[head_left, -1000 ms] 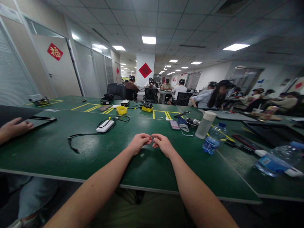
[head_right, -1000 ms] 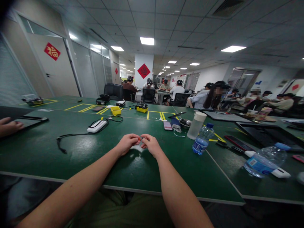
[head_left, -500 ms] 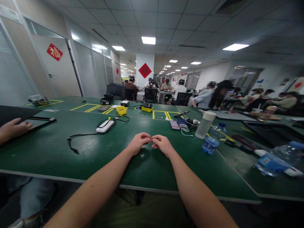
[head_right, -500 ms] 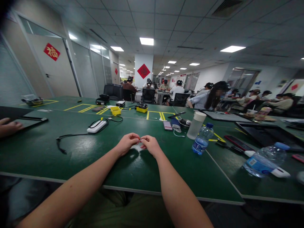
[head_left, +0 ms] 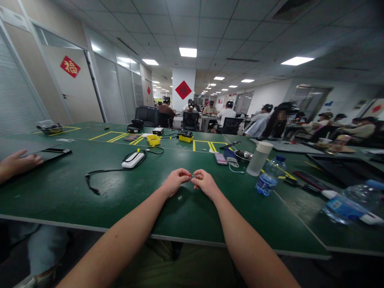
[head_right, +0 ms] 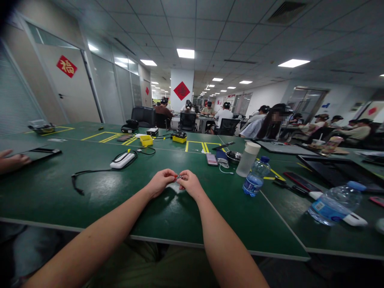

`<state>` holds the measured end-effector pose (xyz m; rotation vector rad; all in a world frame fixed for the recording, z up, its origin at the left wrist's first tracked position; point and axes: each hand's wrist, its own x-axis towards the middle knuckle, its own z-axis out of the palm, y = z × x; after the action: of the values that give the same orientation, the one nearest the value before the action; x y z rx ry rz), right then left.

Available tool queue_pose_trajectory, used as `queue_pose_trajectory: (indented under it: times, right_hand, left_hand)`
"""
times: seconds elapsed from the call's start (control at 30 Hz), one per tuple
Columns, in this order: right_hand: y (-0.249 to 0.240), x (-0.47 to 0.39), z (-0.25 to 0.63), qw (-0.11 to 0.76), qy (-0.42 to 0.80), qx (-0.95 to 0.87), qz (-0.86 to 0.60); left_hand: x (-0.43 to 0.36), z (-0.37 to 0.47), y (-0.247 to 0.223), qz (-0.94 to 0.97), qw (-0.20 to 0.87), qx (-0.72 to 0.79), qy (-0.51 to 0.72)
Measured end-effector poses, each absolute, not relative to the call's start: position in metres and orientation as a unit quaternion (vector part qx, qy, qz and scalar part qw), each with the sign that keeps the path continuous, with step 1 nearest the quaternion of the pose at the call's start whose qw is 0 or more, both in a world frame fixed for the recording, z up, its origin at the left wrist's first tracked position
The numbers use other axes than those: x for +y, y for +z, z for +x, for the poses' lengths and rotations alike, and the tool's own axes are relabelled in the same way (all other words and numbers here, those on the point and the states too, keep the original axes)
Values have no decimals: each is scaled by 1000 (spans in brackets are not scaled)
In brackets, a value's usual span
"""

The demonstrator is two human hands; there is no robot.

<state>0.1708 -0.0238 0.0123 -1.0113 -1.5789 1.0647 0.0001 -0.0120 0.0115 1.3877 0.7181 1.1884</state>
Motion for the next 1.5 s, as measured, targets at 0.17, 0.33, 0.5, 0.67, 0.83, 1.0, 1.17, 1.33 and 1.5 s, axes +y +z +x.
queue_pose_trajectory:
  times: [0.17,0.33,0.5,0.67,0.83,1.0,1.17,1.33,1.5]
  right_hand:
    - [15,-26,171,470,420,-658,-411]
    - [16,-26,171,469,412,-663,-414]
    - [15,-24,170,476,417,-643,-432]
    - [15,-23,171,482,412,-640,-435]
    - [15,-24,172,483,406,-645,-432]
    - [16,-25,172,480,403,-646,-435]
    - [17,-26,172,489,392,-647,-434]
    - [18,-26,173,490,377,-655,-434]
    - [20,-27,174,488,365,-657,-444]
  left_hand:
    - [-12,0,12,590,550,318,499]
    - [-14,0,14,592,554,321,490]
    - [-15,1,15,597,549,324,486]
    - [-14,1,14,593,550,323,490]
    - [-15,1,15,591,549,327,492]
    - [-15,1,15,595,546,338,483]
    - [-15,1,14,608,525,346,486]
    - [-15,0,14,614,524,341,482]
    - [-16,3,14,609,544,329,474]
